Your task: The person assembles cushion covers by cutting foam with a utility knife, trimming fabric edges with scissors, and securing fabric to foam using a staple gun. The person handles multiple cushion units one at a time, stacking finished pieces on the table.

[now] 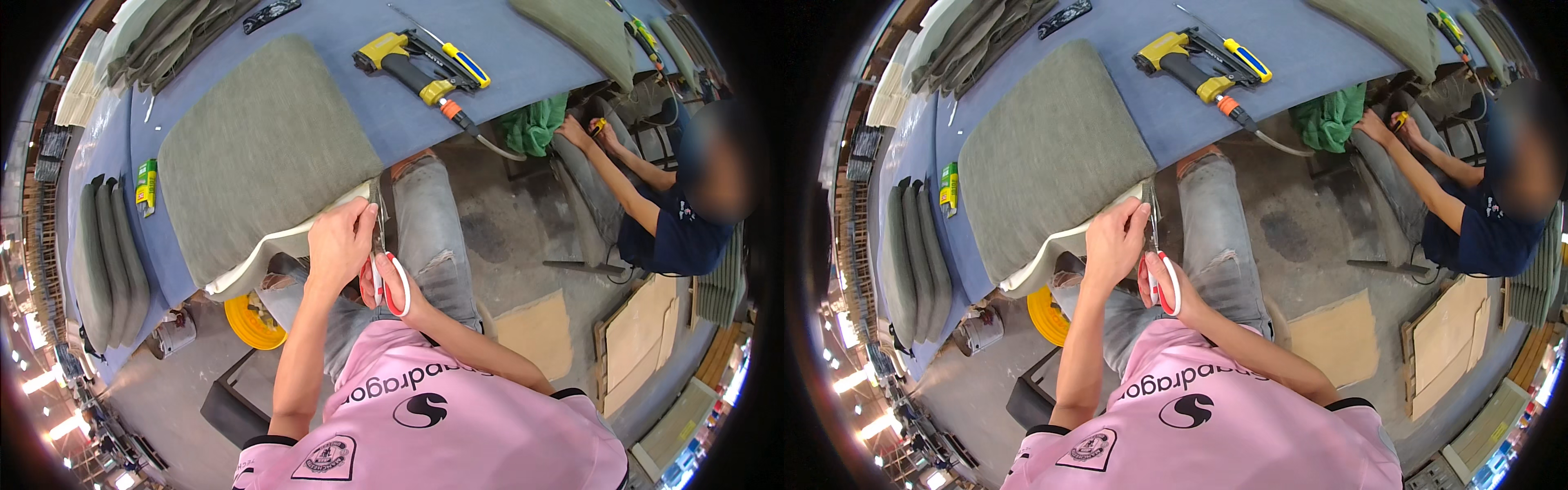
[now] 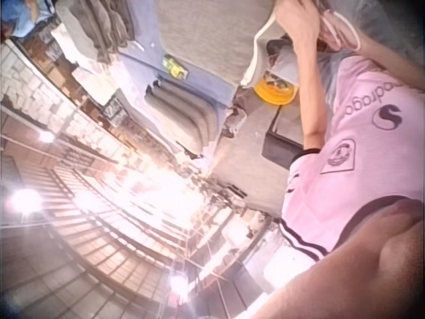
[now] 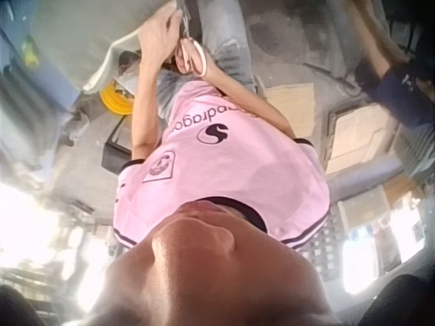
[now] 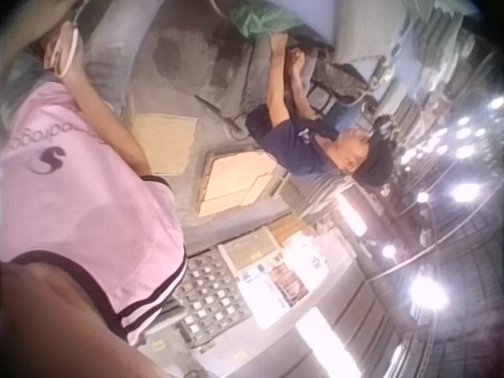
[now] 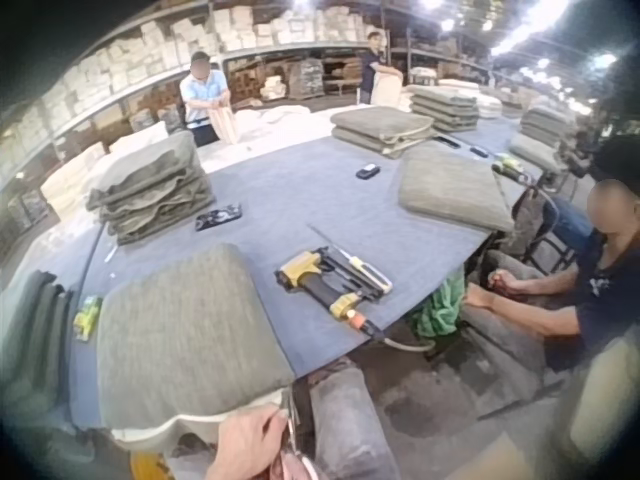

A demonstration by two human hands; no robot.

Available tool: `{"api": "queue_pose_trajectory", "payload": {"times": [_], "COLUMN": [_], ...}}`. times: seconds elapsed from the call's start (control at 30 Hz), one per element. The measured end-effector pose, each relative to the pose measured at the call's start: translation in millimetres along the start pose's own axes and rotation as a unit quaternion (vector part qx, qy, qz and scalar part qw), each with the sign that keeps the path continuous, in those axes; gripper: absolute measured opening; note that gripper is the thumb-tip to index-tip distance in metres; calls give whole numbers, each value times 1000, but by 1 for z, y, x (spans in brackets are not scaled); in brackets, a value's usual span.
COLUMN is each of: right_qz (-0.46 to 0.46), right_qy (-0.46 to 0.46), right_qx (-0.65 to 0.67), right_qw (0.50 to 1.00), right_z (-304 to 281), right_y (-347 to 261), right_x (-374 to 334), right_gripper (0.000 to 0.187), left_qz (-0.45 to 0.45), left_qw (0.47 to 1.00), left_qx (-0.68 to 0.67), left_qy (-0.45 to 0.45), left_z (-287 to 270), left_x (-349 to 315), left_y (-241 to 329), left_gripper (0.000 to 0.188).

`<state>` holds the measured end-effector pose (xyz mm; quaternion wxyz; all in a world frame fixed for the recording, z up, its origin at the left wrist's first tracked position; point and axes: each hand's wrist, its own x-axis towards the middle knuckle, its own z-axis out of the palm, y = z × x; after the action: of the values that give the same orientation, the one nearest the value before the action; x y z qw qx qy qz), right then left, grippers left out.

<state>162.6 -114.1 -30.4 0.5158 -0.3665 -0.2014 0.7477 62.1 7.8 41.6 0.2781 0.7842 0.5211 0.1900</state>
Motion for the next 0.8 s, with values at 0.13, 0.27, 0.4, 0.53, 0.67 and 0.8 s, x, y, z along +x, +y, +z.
{"api": "queue_pose_trajectory", "payload": {"times": [0.13, 0.27, 0.4, 0.53, 0.67, 0.8], "right_qz": [-8, -15, -18, -19, -1, -27], "right_qy": [1, 13, 5, 3, 10, 18], "right_qx": [23, -2, 36, 41, 39, 12], "right_qw": [1000, 1000, 999, 999, 999, 999], "right_z": [-6, -8, -2, 2, 3, -5], "right_y": [-3, -2, 0, -2, -5, 3], "right_x": [8, 12, 15, 12, 7, 15], "right_gripper": [55, 56, 56, 54, 53, 52], "left_qz": [5, 10, 16, 17, 23, 22], "left_qw": [1000, 1000, 1000, 1000, 1000, 1000], "left_qx": [-15, -16, -12, -1, 8, 4], "left_qy": [5, 3, 2, 3, 14, 12], "left_z": [1, 0, -1, 3, 6, 7], "left_x": [-1, -1, 0, -1, -3, -3], "left_y": [-2, -2, -2, -5, -6, -5], "left_gripper": [34, 35, 36, 35, 34, 32]}}
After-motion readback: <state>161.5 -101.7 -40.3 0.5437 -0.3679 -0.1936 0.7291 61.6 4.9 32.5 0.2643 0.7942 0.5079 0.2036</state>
